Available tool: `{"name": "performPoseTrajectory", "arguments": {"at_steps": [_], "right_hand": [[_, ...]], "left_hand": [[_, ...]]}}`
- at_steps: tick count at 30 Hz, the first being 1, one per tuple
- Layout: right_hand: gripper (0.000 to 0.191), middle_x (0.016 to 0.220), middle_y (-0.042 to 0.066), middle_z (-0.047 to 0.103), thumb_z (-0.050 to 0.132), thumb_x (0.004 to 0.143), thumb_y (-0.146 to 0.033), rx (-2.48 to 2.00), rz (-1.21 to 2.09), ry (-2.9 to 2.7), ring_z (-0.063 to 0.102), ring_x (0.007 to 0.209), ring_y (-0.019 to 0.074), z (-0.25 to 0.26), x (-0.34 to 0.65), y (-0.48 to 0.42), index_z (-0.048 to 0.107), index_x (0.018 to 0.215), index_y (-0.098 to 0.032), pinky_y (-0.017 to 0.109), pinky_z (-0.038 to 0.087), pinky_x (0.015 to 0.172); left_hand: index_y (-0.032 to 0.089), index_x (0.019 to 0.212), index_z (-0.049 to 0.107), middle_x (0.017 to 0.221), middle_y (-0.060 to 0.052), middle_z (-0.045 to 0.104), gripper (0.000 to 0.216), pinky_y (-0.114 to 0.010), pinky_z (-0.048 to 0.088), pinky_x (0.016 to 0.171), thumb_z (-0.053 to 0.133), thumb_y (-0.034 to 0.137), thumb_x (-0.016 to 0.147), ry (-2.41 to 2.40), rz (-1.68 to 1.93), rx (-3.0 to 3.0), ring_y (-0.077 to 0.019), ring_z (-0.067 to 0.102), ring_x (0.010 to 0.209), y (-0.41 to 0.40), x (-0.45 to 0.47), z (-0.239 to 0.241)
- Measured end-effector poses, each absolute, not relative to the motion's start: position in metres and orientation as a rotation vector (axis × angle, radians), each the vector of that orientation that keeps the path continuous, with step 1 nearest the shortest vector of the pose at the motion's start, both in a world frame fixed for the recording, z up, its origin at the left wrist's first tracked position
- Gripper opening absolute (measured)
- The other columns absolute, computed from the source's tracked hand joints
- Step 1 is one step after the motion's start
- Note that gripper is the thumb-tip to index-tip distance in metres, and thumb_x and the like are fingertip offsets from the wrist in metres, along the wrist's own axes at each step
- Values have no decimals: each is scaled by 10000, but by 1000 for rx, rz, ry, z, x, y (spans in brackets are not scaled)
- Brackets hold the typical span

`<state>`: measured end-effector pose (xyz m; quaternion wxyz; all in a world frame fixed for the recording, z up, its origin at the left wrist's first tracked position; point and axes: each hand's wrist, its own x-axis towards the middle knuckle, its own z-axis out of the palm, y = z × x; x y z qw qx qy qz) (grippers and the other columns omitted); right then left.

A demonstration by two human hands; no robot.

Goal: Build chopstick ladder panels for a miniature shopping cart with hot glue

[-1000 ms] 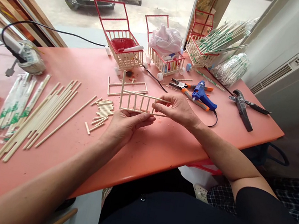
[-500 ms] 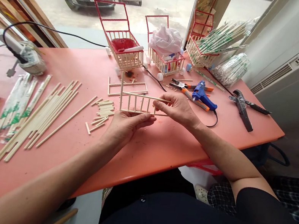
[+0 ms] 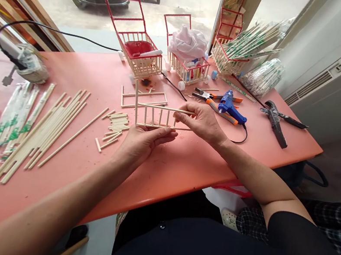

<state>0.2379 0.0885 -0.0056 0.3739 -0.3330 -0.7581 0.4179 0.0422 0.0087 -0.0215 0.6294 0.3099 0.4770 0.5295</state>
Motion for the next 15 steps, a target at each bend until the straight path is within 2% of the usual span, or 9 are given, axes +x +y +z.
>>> {"name": "performPoseTrajectory", "arguments": {"at_steps": [8, 15], "right_hand": [[543, 883, 56, 807, 784, 1004, -700, -809, 1016, -1937, 688, 869, 196, -8, 237, 88, 794, 874, -173, 342, 544, 906], [524, 868, 47, 802, 785, 1021, -677, -804, 973, -1959, 702, 860, 192, -11, 238, 88, 804, 879, -173, 336, 533, 890]], "left_hand": [[141, 787, 889, 868, -143, 882, 408, -423, 734, 977, 1107, 386, 546, 1087, 1213, 704, -270, 866, 882, 9, 42, -22], [154, 785, 904, 850, -120, 885, 397, -337, 734, 901, 1129, 378, 548, 1059, 1220, 703, -226, 860, 853, 10, 41, -24]]}}
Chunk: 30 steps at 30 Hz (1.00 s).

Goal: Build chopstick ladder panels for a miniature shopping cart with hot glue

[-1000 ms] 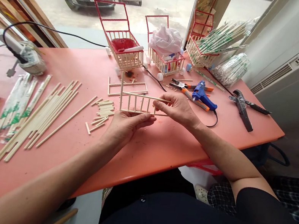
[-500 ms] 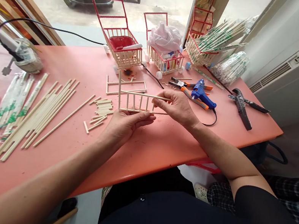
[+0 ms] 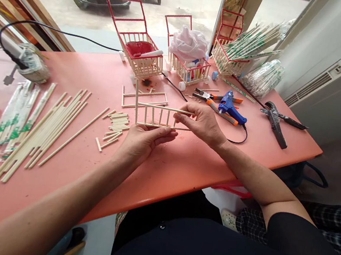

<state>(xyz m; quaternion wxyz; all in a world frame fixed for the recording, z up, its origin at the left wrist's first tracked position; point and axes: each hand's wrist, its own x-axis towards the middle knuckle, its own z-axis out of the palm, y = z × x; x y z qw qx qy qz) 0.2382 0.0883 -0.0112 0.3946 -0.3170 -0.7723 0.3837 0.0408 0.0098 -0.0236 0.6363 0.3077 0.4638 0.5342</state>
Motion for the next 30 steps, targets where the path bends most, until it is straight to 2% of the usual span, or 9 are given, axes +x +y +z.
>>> {"name": "performPoseTrajectory", "arguments": {"at_steps": [14, 17, 23, 30], "right_hand": [[554, 843, 45, 783, 747, 1047, -705, -829, 884, -2013, 650, 812, 180, -6, 237, 84, 782, 883, -176, 332, 518, 843], [581, 835, 47, 786, 749, 1035, -730, -832, 892, -2000, 645, 798, 176, -6, 237, 83, 789, 871, -174, 323, 516, 822], [580, 811, 47, 778, 788, 1004, -741, -839, 925, -1973, 637, 751, 168, -5, 238, 83, 804, 886, -174, 302, 497, 734], [564, 786, 38, 752, 810, 977, -732, -845, 1027, -1953, 632, 695, 160, -3, 240, 84, 772, 844, -185, 297, 528, 697]], "left_hand": [[155, 781, 903, 825, -114, 879, 391, -316, 733, 857, 1128, 366, 542, 1045, 1241, 693, -216, 856, 822, 10, 40, -26], [150, 781, 901, 819, -118, 877, 414, -335, 738, 883, 1137, 379, 529, 1049, 1239, 684, -221, 856, 822, 11, 41, -27], [138, 784, 894, 845, -138, 882, 483, -450, 739, 1016, 1157, 447, 523, 1025, 1237, 682, -254, 859, 852, 13, 43, -26], [123, 823, 888, 925, -157, 895, 598, -442, 707, 1074, 1173, 527, 487, 1002, 1129, 722, -261, 862, 921, 17, 39, -29]]}}
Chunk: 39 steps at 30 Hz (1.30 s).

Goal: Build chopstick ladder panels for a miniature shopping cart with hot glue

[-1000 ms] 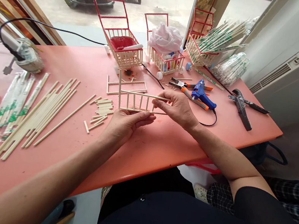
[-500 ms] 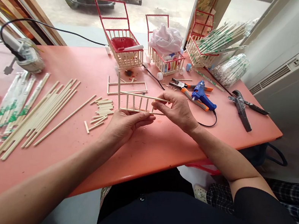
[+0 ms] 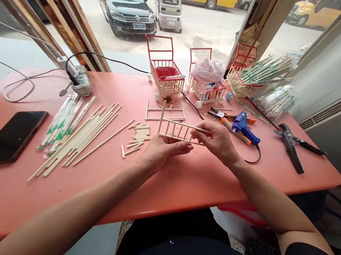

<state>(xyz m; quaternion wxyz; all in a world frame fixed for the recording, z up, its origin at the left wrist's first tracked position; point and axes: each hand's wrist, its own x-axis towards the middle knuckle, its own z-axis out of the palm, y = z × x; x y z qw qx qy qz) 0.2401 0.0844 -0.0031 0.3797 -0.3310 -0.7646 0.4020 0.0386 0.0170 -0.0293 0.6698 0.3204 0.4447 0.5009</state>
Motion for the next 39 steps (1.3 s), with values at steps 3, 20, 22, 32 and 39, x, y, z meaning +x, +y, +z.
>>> {"name": "performPoseTrajectory", "arguments": {"at_steps": [3, 20, 22, 32, 39], "right_hand": [[545, 794, 46, 751, 825, 967, -713, -893, 1057, -1966, 634, 689, 160, 1, 243, 85, 774, 851, -183, 289, 525, 669], [574, 653, 5, 638, 821, 946, -751, -987, 1108, -2091, 559, 572, 147, 3, 255, 89, 748, 801, -200, 295, 427, 563], [572, 629, 2, 624, 813, 952, -751, -985, 1103, -2109, 575, 571, 154, 4, 255, 89, 750, 797, -203, 294, 432, 564], [489, 697, 36, 714, 788, 986, -653, -921, 1125, -2141, 621, 599, 152, -4, 253, 92, 768, 824, -192, 279, 473, 589], [346, 768, 22, 753, 759, 1020, -505, -879, 1076, -2168, 641, 645, 138, -10, 249, 92, 774, 869, -195, 264, 487, 658]], "left_hand": [[141, 891, 871, 956, -137, 894, 576, -394, 705, 993, 1162, 453, 504, 1000, 992, 797, -245, 858, 928, 21, 32, -29], [229, 793, 809, 770, -27, 777, 232, -260, 405, 532, 985, 231, 642, 1290, 843, 1451, -145, 617, 623, 43, -50, 24], [235, 752, 757, 665, -3, 705, 326, -283, 410, 547, 1046, 225, 600, 1431, 1161, 1175, -144, 570, 615, 51, -82, 38], [202, 811, 683, 686, 15, 635, 199, -237, 396, 559, 846, 314, 816, 1450, 1612, 822, -121, 553, 607, 46, -91, 32], [245, 1113, 847, 1206, -83, 875, 137, -418, 628, 1034, 737, 285, 1042, 1459, 1570, 2160, -270, 770, 1177, 23, -12, 41]]}}
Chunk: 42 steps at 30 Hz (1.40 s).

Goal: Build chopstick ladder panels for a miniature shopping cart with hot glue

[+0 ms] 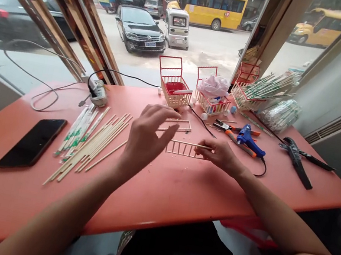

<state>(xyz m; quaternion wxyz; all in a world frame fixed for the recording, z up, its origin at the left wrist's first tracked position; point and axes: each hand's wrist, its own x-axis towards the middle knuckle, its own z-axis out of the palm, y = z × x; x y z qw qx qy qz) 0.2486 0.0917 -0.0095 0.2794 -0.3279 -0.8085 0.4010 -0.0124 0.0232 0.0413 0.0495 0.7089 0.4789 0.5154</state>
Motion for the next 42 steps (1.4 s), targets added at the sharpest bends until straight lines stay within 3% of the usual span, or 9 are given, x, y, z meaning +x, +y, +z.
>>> {"name": "performPoseTrajectory", "arguments": {"at_steps": [3, 7, 10, 14, 19, 27, 33, 42], "right_hand": [[320, 755, 14, 741, 749, 1027, -468, -844, 1028, -2179, 636, 675, 142, -15, 247, 93, 772, 867, -192, 265, 480, 678], [309, 771, 26, 756, 744, 1025, -433, -807, 971, -2172, 656, 735, 163, -18, 244, 92, 740, 828, -195, 278, 495, 721], [256, 828, 37, 806, 734, 1035, -393, -801, 989, -2168, 698, 776, 170, -16, 243, 90, 784, 888, -190, 280, 522, 764], [199, 858, 39, 838, 738, 1024, -319, -825, 978, -2175, 700, 787, 163, -16, 239, 89, 810, 891, -189, 268, 509, 776], [167, 817, 25, 826, 756, 1002, -264, -861, 926, -2179, 688, 766, 159, -20, 237, 89, 802, 862, -185, 259, 484, 750], [193, 868, 58, 851, 745, 1029, -322, -895, 905, -2178, 750, 818, 188, -20, 244, 94, 810, 920, -178, 283, 522, 804], [232, 864, 51, 823, 724, 1038, -368, -860, 909, -2194, 711, 803, 181, -20, 242, 93, 789, 915, -182, 283, 497, 785], [163, 812, 15, 756, 720, 1013, -263, -883, 802, -2249, 628, 757, 160, -30, 238, 93, 729, 865, -194, 270, 438, 745]], "left_hand": [[258, 1150, 839, 1195, -90, 885, 172, -473, 617, 1128, 671, 249, 1116, 1323, 1464, 2510, -290, 764, 1233, 22, -2, 35], [227, 1179, 836, 1114, -118, 885, 195, -471, 620, 1084, 655, 181, 1120, 1229, 1182, 2710, -318, 758, 1264, 31, 6, 19], [203, 1037, 831, 1031, -130, 874, 152, -482, 601, 1052, 697, 151, 1085, 1311, 893, 2789, -346, 762, 1215, 39, 7, 14], [210, 872, 778, 876, -103, 821, 258, -433, 572, 973, 656, 66, 1048, 1350, 608, 2856, -303, 750, 998, 44, 7, 15], [211, 887, 788, 928, -109, 837, 272, -407, 538, 880, 630, 30, 1016, 1366, 518, 2861, -288, 736, 927, 44, 10, 16], [214, 819, 799, 860, -107, 812, 304, -392, 449, 752, 631, 67, 1025, 1389, 476, 2761, -292, 709, 855, 51, 8, 21], [186, 875, 838, 919, -125, 844, 296, -413, 474, 797, 622, 33, 1007, 1447, 350, 2759, -319, 740, 913, 49, 14, 25], [175, 872, 843, 918, -129, 844, 311, -411, 492, 811, 618, -4, 990, 1509, 201, 2750, -318, 756, 940, 43, 22, 38]]}}
